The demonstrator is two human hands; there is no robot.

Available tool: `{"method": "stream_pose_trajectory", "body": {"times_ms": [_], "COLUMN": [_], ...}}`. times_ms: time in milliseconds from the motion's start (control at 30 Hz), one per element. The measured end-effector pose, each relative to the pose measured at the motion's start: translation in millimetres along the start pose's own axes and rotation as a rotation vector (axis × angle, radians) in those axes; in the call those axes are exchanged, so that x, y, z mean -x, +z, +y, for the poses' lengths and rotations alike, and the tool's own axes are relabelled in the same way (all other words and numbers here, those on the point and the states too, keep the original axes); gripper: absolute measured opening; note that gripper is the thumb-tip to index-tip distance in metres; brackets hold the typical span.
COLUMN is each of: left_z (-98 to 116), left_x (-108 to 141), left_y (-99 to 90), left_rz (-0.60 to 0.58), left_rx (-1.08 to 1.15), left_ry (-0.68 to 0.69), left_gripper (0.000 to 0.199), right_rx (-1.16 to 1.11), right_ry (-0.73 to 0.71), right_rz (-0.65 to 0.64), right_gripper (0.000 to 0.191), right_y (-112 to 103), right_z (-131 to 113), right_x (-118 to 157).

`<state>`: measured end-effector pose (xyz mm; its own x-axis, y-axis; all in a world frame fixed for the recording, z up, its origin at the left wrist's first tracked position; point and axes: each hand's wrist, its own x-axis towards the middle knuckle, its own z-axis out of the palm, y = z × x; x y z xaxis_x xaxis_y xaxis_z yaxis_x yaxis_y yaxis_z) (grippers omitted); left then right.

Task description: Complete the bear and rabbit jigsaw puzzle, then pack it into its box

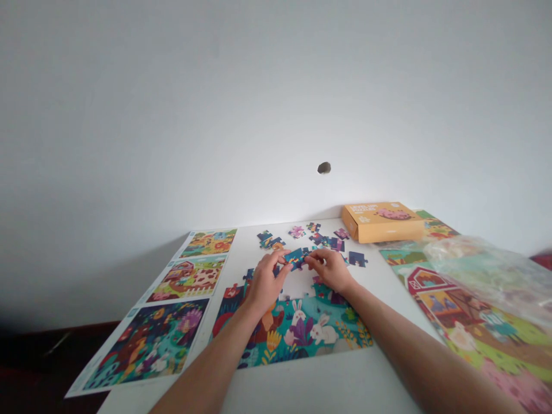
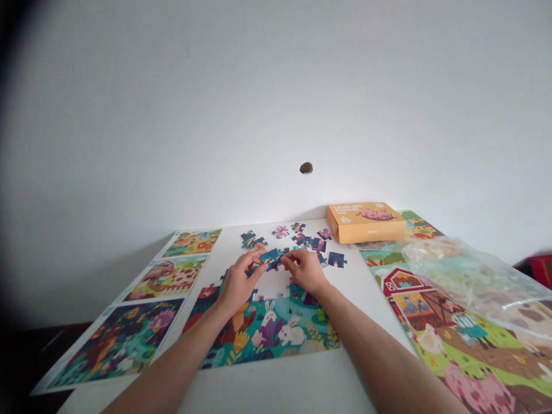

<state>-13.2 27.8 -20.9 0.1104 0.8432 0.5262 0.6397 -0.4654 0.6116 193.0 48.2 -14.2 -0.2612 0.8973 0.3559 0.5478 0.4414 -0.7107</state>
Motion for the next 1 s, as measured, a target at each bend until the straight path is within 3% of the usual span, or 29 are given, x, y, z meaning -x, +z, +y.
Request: {"method": "stream_pose_trajectory", "body": {"times_ms": [133,267,467,733,1000], "left_z": [-9,-18,-14,-7,-1], "left_x": [-3,-6,-6,-4,-3], "left_y": [-0.5,-2.4,-1.4,-3.3,-3.5], "left_rz": [0.113,0.169,0.011,-0.041,-0.169], "left_rx": [-0.021,-0.097,-0.261,-0.349,-0.399], "left_ry": [-0.134,-0.226,-0.203,-0.157,-0.14], "left_gripper": [0.022,0.015,0.027,0.019,0.018], "right_rx": [0.427,0.662,0.606,0.609,0.573], "right_ry": [0.142,0.356,0.26,0.42,0.34], "right_rz": [0.209,0.198,0.029,0.106,0.08], "right_gripper": [0.024,0.036,0.044,0.044,0.047], "right_y": [-6,-8,-4,-17,-15], "right_z": [4,9,8,16,34], "right_x": [-3,-4,-5,-8,-12]}}
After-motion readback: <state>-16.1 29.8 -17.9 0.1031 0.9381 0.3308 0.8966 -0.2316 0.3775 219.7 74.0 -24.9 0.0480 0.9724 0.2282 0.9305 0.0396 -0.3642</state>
